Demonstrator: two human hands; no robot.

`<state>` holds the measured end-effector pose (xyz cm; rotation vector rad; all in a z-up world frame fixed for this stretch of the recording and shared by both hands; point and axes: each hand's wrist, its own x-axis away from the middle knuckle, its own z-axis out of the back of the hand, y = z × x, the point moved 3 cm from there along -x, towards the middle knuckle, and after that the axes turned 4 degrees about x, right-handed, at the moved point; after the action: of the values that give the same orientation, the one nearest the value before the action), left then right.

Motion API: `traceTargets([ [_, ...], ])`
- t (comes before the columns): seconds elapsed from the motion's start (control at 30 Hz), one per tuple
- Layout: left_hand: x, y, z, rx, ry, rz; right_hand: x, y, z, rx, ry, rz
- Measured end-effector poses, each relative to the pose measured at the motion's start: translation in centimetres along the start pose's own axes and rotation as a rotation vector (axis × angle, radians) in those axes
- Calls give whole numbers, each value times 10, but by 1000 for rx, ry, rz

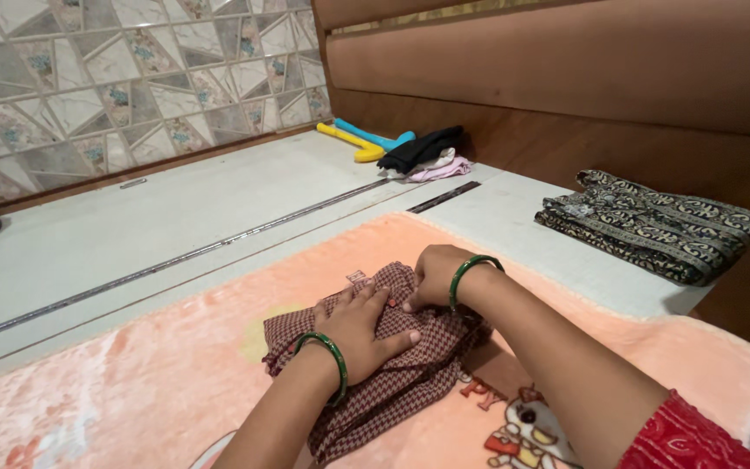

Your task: The person picks up a shirt and a dress from a pile and folds them on a bed.

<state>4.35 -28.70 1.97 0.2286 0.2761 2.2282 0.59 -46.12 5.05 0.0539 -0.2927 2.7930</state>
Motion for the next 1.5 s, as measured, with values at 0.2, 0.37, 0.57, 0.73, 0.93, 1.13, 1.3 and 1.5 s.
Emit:
traceTargets([
  [0.2, 8, 1, 26, 34, 102, 28, -11, 10, 1, -114, 179, 12],
  [0.37, 16, 3, 33, -25, 4, 58, -15, 11, -5, -104, 178, 17],
  [0.57, 17, 15, 8, -115, -158, 55, -18, 15, -20, 101, 7, -63],
  [0.73, 15, 16, -3, -129, -135, 40, -21, 18, -32, 300, -174, -55],
  [0.93, 14, 15, -4, -106, -157, 54, -28, 25, -33, -13, -91, -182],
  [1.13, 12, 12, -6, -79, -153, 63, -47, 24, -57, -35, -115, -177],
  [1.3, 11, 10, -10, -51, -136, 86, -60, 28, -65, -74, -98, -165],
  [1.5, 14, 11, -7, -5, -132, 93, -46, 25, -55, -185, -186, -140],
])
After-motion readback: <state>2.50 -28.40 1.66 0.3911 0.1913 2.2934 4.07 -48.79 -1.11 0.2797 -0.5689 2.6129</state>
